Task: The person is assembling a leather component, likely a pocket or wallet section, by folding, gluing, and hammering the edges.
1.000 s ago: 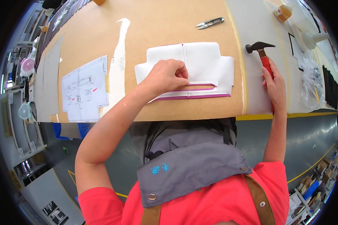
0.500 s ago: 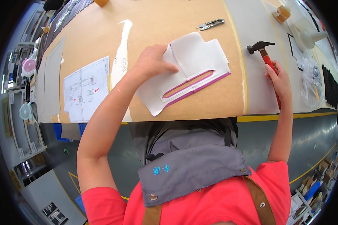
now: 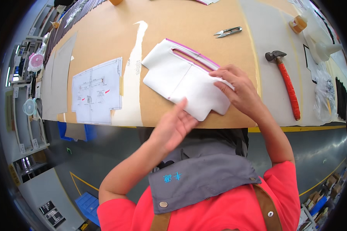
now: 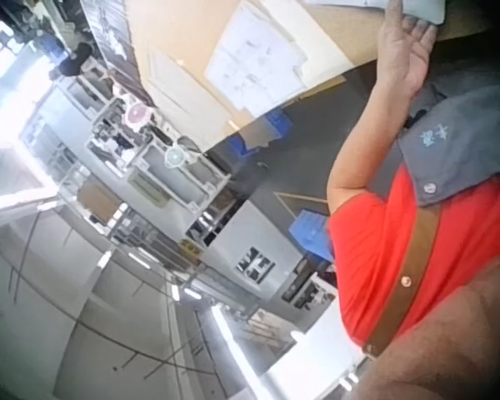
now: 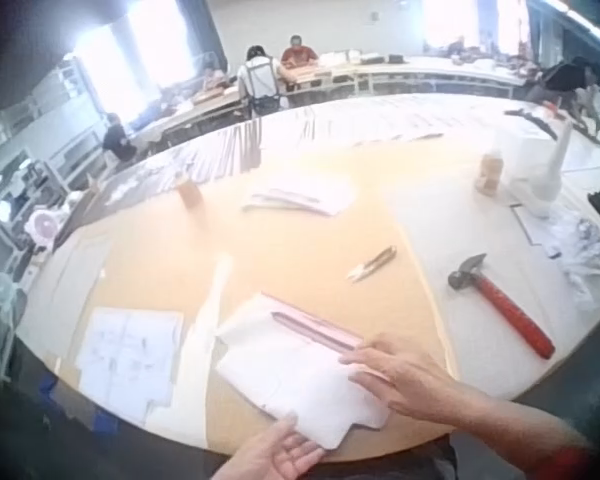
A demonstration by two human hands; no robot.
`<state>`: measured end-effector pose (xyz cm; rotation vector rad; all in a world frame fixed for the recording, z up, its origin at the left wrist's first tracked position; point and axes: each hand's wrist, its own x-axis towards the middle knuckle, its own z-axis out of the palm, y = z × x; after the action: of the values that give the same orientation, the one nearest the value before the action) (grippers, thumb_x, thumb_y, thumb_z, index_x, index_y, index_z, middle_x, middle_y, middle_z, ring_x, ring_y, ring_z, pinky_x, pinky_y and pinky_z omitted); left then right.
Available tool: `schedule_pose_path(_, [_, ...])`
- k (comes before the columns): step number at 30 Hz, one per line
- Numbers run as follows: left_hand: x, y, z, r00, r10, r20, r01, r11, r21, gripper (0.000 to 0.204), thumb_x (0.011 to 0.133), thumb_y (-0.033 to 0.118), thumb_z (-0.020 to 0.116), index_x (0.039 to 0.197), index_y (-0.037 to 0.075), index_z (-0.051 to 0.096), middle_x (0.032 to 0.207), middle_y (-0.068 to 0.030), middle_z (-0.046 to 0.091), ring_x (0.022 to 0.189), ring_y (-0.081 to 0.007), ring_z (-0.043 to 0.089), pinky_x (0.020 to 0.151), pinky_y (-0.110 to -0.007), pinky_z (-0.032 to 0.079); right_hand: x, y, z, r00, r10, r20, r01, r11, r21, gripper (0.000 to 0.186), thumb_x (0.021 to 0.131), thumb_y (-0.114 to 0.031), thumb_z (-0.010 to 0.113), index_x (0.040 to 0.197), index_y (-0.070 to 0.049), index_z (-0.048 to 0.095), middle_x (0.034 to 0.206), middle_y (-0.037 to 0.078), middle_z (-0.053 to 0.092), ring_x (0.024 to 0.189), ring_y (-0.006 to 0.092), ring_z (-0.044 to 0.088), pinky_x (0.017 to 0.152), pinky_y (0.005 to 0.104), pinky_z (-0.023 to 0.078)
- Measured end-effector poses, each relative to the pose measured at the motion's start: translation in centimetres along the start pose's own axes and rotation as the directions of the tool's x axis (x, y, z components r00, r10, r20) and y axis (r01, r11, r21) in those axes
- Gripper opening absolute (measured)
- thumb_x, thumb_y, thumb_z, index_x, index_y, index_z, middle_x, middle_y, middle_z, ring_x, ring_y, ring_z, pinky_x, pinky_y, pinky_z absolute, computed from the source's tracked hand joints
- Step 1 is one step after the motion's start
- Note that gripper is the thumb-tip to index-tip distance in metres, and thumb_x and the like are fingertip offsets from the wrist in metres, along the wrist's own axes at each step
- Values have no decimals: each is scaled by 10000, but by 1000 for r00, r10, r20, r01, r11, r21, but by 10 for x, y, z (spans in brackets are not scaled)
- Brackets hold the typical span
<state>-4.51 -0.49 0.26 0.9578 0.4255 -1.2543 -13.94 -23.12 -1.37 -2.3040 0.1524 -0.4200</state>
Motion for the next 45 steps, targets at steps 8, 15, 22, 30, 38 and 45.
schedule_pose_path(8, [3,34,7,687,451,570,-578,-137,805,290,950,54,687,1239,29,682,1166,-105,700,1049,-238,683,912,-326,541,10,7,28,992,115,-49,-111,990,84,276,935,-73,690,1209,-37,700,1080,151,643,979,316,643,862,398,529])
schedule_pose_path(15, [92,75,-3,377,446,812,-528,-616,584,314,922,18,672,1229,76,699,1166,-99,659,1075,-297,615,897,-401,521,16,14,40,997,-37,-64,34,999,-41,381,884,7,699,1264,1,676,1089,155,627,962,303,637,835,401,542])
schedule_pose_path(22, [106,81,-6,404,336,851,-499,-698,513,405,852,69,682,1256,95,675,1144,-59,602,1092,-251,580,922,-402,471,24,22,47,999,-12,-43,9,998,-66,429,873,40,667,1302,37,652,1044,144,613,929,293,626,798,380,548])
schedule_pose_path(30, [103,84,-7,368,313,875,-494,-731,470,398,830,14,738,1218,94,710,1087,-51,613,994,-257,606,853,-380,514,24,22,47,990,-140,-6,131,942,-309,454,802,-15,660,1254,18,689,1035,104,614,933,252,620,811,369,556])
schedule_pose_path(38, [77,65,-8,453,345,822,-492,-673,553,383,814,-4,753,1190,57,715,1062,-73,627,945,-257,615,806,-390,514,21,29,28,982,-162,95,176,968,-178,438,798,-6,674,1234,-24,710,1026,75,624,914,240,623,787,361,551])
schedule_pose_path(45, [82,85,5,474,471,744,-547,-505,667,342,826,20,759,1163,62,715,1005,-87,649,954,-284,616,835,-382,493,18,25,26,990,-125,62,132,982,-137,364,806,19,696,1166,-27,727,1020,83,628,870,252,614,738,374,538])
